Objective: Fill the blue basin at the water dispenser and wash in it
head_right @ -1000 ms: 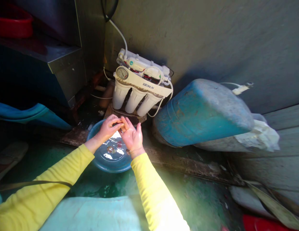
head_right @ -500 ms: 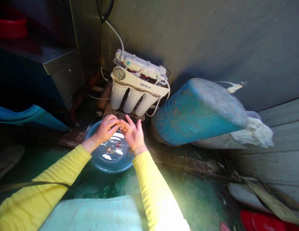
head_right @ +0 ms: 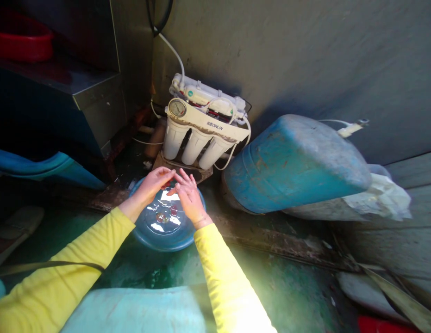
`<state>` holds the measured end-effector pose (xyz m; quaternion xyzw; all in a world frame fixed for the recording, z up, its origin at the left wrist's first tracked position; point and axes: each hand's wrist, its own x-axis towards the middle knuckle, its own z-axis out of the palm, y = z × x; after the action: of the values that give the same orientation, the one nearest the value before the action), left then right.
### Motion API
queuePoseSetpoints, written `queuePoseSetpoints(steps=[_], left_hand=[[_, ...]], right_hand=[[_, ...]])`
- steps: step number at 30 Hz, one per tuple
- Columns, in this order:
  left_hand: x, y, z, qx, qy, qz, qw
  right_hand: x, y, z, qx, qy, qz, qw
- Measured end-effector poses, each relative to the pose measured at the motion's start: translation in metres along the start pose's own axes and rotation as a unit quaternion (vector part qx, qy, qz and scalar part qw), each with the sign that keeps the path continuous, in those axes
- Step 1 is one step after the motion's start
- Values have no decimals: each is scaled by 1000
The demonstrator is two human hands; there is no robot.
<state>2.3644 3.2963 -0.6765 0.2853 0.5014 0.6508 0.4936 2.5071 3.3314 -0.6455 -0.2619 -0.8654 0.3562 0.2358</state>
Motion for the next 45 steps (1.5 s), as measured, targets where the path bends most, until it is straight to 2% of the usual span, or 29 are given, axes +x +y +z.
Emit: queuePoseSetpoints(steps=[6,10,18,23,27,32,34,41,45], left_hand=[[0,0,-5,29,-24,34,999],[3,-1,-7,32,-39,33,998],[6,0,-10,37,-28,10,999],[7,-2,-11,84,-17,66,994],[9,-7,-12,163,-11,123,979],[6,-7,-12,292,35,185,938],[5,-6,-12,314,43,196,928],[12,-10,-14,231,32,174,957],[13,-6,-14,158,39,122,979]], right_hand=[[0,-1,1,29,21,5,999],[0,-2,0,38,21,10,999],[0,6,-1,-71,10,-24,997],[-2,6,-2,-154,-9,-41,987],[-3,4,0,-201,-23,-58,978],[-4,0,4,-250,-40,-73,965],[-4,0,5,-261,-43,-76,961],[-4,3,5,-268,-30,-76,960],[-5,4,5,-272,-23,-69,960]])
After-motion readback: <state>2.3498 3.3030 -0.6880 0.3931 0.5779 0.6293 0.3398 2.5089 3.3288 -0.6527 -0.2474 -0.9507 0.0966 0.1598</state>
